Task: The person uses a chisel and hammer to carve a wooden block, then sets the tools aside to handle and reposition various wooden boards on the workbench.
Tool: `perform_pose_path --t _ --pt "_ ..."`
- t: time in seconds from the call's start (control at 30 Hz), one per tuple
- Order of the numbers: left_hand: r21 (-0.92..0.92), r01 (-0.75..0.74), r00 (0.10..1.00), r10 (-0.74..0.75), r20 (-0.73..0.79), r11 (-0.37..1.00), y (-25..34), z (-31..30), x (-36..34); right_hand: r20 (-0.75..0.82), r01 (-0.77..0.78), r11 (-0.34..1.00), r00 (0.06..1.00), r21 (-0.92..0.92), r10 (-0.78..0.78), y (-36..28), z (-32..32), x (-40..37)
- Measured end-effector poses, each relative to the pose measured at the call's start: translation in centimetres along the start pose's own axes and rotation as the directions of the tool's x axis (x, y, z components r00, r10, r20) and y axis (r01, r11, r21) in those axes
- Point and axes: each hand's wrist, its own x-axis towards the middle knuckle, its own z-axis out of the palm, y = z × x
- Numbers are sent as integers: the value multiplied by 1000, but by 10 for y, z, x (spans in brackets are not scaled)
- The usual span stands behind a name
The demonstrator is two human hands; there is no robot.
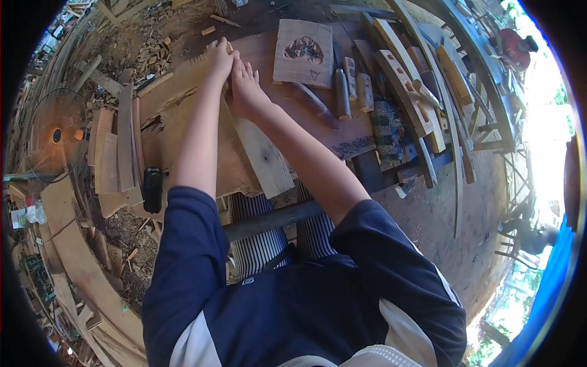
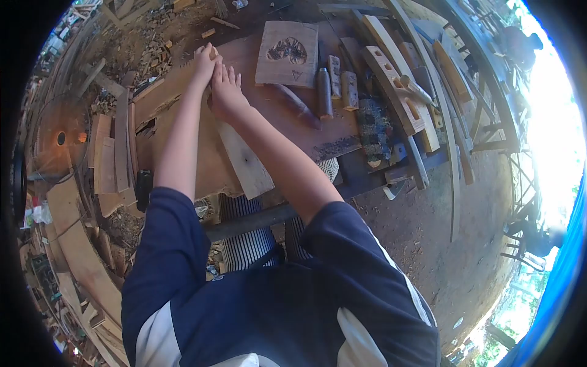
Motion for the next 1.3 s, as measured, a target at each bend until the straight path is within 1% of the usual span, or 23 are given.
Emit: perform_pose_path --t 0.03,0.07,0.13,0.17,0.2,0.23,0.27,0.33,0.5,0.57,0.63,0.7,0.77,0.8,0.83,0.9,0.97,1.0,1.03,1.07,1.13,1.17,1.3 --pt "47 4 1000 -4 6 999 4 -3 -10 10 -15 999 1000 39 14 -8 -6 -11" --pt "-72 -39 994 31 -105 997 -2 8 -33 4 5 997 1000 73 -5 -18 -17 -35" --pt "-118 97 995 -100 -22 988 46 -13 -107 20 59 993 998 98 -61 -29 -35 -99" --pt "-58 18 995 -23 -92 998 60 -12 -148 53 39 992 998 122 -46 -41 -47 -133" --pt "-150 64 997 -71 -37 987 86 -25 -185 80 26 991 996 129 -37 -49 -53 -166" --pt "-80 70 997 -71 -8 994 110 -38 -214 119 2 990 993 140 -19 -55 -59 -195" --pt "-211 105 994 -105 13 972 115 -33 -239 130 -10 990 992 143 -8 -57 -60 -221" --pt "-130 110 994 -108 19 985 130 -27 -271 150 -35 990 989 136 14 -58 -60 -254" --pt "-110 97 995 -98 -9 989 117 -14 -244 142 -33 995 990 89 20 -45 -52 -227" --pt "-46 17 997 -21 -75 999 83 0 -192 100 -12 998 995 53 7 -28 -36 -179" --pt "-116 -49 998 43 -55 992 47 8 -114 39 14 999 999 -39 -12 -3 -11 -108" --pt "-199 -66 995 50 -88 978 6 28 -35 -35 5 999 999 -34 -7 6 -2 -37" --pt "68 -10 999 7 42 998 0 11 9 -66 11 1000 998 -4 -12 12 7 -1" --pt "70 -13 999 10 39 997 2 9 12 -62 -8 999 998 50 11 11 7 7" --pt "57 -40 999 39 11 998 3 7 11 -55 -29 994 998 105 35 8 6 11" --pt "-10 -63 997 62 -35 998 20 -1 -17 -87 44 995 996 94 -36 -1 -13 -24" --pt "-100 -4 997 -4 -81 995 72 -23 -88 -59 62 998 996 32 -60 -16 -34 -81" --pt "-5 18 999 -18 -31 1000 97 -36 -125 -25 59 998 998 -15 -60 -25 -44 -113" --pt "-69 33 999 -33 7 997 96 -30 -158 20 52 998 998 37 -53 -31 -50 -145" --pt "19 60 998 -60 6 998 111 -31 -190 66 36 998 997 59 -40 -37 -54 -174" --pt "-49 139 987 -135 87 989 133 -35 -237 114 -18 1000 993 18 15 -46 -62 -219" --pt "-36 161 980 -155 127 986 140 -34 -252 113 -16 1000 993 16 14 -48 -64 -230" --pt "-31 132 991 -130 37 991 131 -18 -252 177 -58 998 982 0 57 -44 -62 -230"
